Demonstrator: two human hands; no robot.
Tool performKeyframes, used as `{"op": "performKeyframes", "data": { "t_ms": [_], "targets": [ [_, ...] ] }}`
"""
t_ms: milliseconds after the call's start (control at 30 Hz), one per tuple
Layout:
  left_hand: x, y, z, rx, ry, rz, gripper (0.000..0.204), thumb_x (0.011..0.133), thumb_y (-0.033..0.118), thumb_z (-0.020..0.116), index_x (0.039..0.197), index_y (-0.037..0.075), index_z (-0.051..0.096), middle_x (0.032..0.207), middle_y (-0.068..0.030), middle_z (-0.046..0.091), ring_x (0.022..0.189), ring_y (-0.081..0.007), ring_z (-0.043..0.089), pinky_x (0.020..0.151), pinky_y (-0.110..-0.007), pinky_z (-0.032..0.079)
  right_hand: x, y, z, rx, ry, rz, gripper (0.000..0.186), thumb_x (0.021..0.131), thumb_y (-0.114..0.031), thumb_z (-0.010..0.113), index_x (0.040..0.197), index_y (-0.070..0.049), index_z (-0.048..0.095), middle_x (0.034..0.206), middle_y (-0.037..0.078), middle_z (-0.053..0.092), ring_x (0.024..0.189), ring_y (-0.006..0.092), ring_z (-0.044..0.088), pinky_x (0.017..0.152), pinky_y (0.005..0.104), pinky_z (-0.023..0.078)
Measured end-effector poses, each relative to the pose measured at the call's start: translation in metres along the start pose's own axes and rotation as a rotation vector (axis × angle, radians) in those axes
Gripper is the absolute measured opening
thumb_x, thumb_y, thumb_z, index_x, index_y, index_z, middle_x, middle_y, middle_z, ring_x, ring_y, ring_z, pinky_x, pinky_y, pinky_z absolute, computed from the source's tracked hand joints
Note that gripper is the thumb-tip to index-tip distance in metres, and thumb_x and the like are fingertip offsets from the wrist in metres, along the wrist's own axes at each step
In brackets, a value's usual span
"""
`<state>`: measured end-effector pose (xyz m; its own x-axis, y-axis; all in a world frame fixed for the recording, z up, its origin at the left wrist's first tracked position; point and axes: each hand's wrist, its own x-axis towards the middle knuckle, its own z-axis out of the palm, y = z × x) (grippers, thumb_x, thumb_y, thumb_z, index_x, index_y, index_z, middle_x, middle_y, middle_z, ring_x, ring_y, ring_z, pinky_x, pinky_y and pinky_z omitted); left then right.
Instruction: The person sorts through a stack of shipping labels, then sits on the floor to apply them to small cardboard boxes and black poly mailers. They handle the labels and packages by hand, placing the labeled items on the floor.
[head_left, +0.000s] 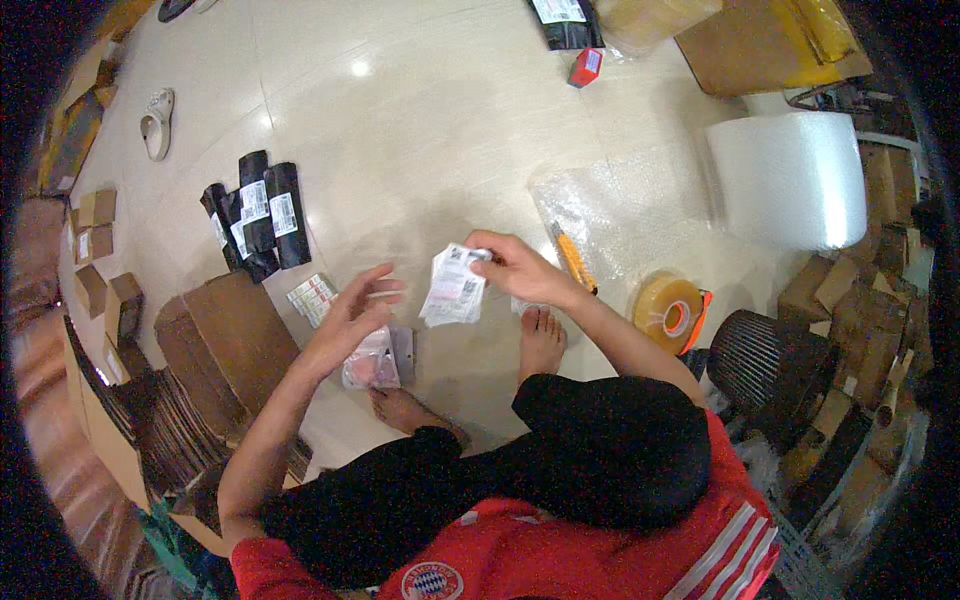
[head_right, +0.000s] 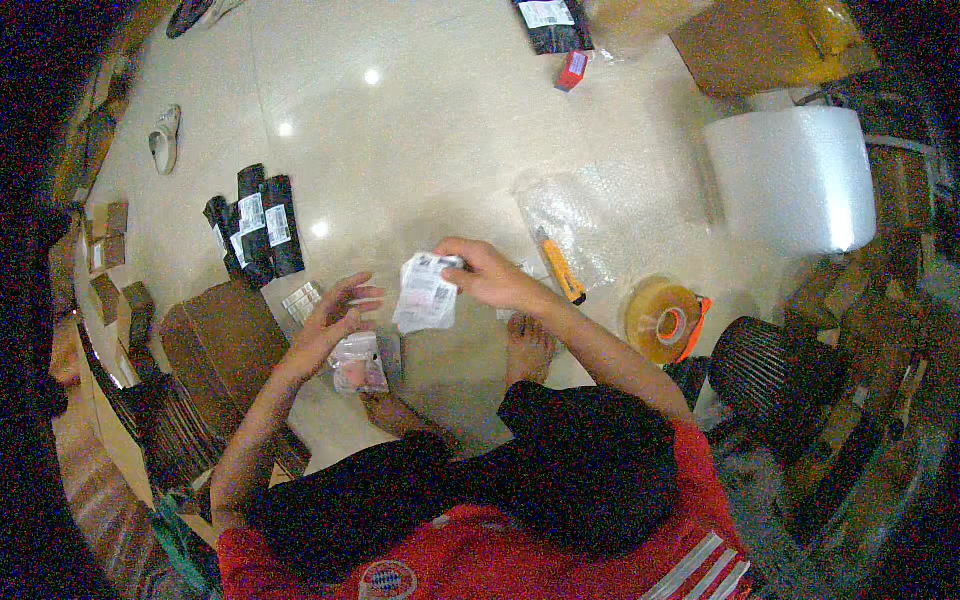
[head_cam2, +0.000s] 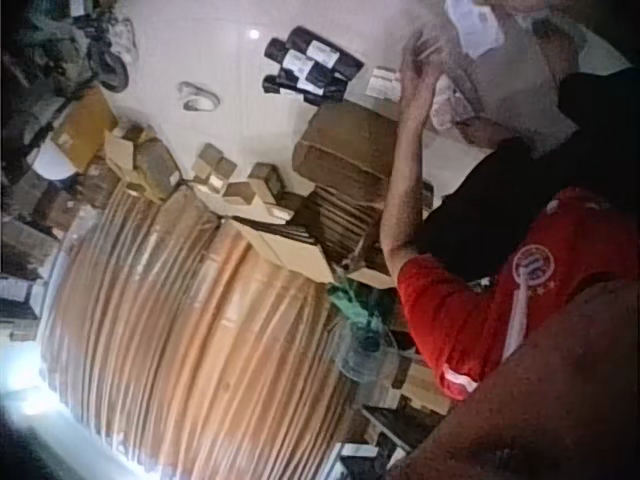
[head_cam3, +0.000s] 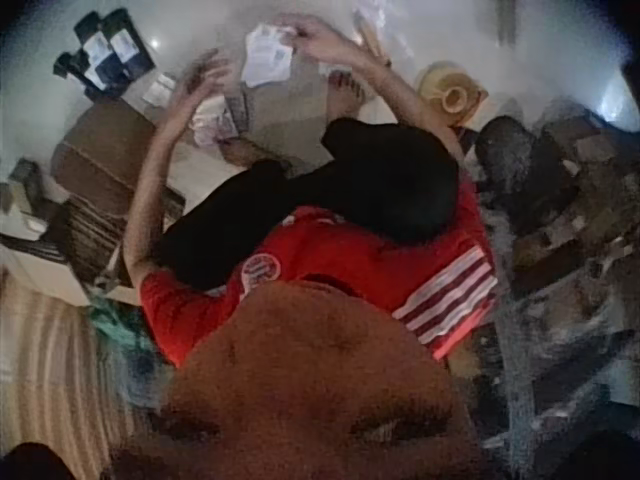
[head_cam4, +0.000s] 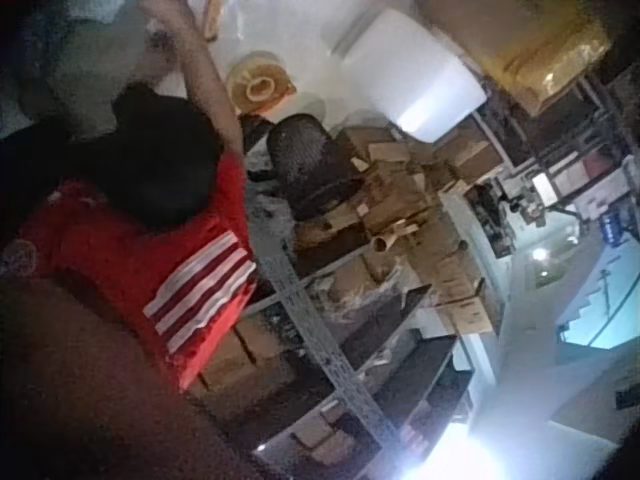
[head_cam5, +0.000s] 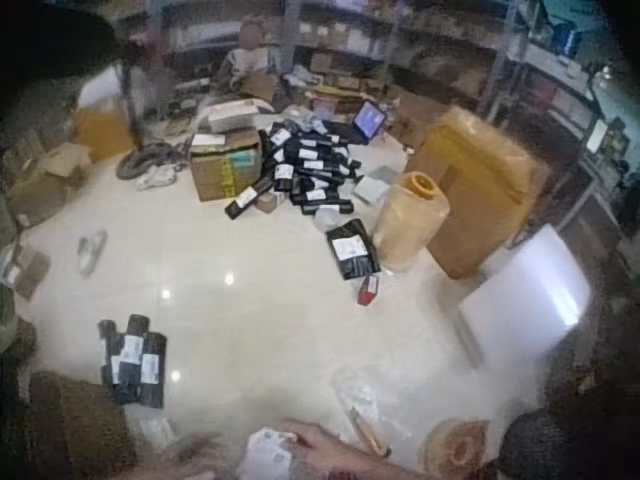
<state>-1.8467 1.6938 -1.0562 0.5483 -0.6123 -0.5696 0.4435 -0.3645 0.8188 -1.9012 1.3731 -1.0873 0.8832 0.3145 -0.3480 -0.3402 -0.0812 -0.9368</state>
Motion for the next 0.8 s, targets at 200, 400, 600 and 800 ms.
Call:
{"op": "performKeyframes", "data": {
  "t_ms": [200,400,600,800],
  "targets": [
    [0.029,0.005,0.044,-0.376,-0.179,-0.249,0.066,0.086,0.011,0.064,0.147,-0.003,0.045,0.131,-0.0210,0.067,0.125,-0.0330,0.065,0.111,-0.043,0.049,0.015,-0.019,0.029,0.128,-0.179,0.124,0.017,0.101,-0.009,0.060,0.115,0.000,0.061,0.103,0.008,0.065,0.095,0.0162,0.065,0.082,0.0337,0.055],
    [0.037,-0.045,0.037,-0.412,-0.181,-0.315,0.066,0.083,0.009,0.053,0.149,0.001,0.047,0.122,-0.0186,0.071,0.116,-0.0295,0.069,0.104,-0.043,0.054,0.098,-0.003,-0.060,-0.690,-0.063,-0.077,0.045,0.093,-0.013,0.067,0.136,-0.004,0.059,0.130,0.019,0.062,0.113,0.0322,0.067,0.091,0.0443,0.058],
    [0.018,-0.077,0.024,-0.421,-0.179,-0.416,0.066,0.086,0.005,0.054,0.151,0.008,0.049,0.126,-0.0144,0.069,0.118,-0.0275,0.067,0.106,-0.041,0.053,0.198,-0.015,-0.244,-1.333,0.419,0.333,0.063,0.085,-0.013,0.061,0.148,-0.004,0.051,0.160,0.043,0.023,0.109,0.0478,0.071,0.100,0.0509,0.056],
    [0.000,-0.082,0.024,-0.468,-0.023,-0.458,0.062,0.090,0.002,0.052,0.151,0.006,0.048,0.123,-0.0148,0.070,0.116,-0.0272,0.068,0.107,-0.040,0.053,0.233,0.003,-0.285,-1.197,0.698,0.501,0.055,0.097,-0.027,0.059,0.142,0.005,0.056,0.160,0.035,0.034,0.122,0.0402,0.065,0.106,0.0499,0.052]
  ]
}}
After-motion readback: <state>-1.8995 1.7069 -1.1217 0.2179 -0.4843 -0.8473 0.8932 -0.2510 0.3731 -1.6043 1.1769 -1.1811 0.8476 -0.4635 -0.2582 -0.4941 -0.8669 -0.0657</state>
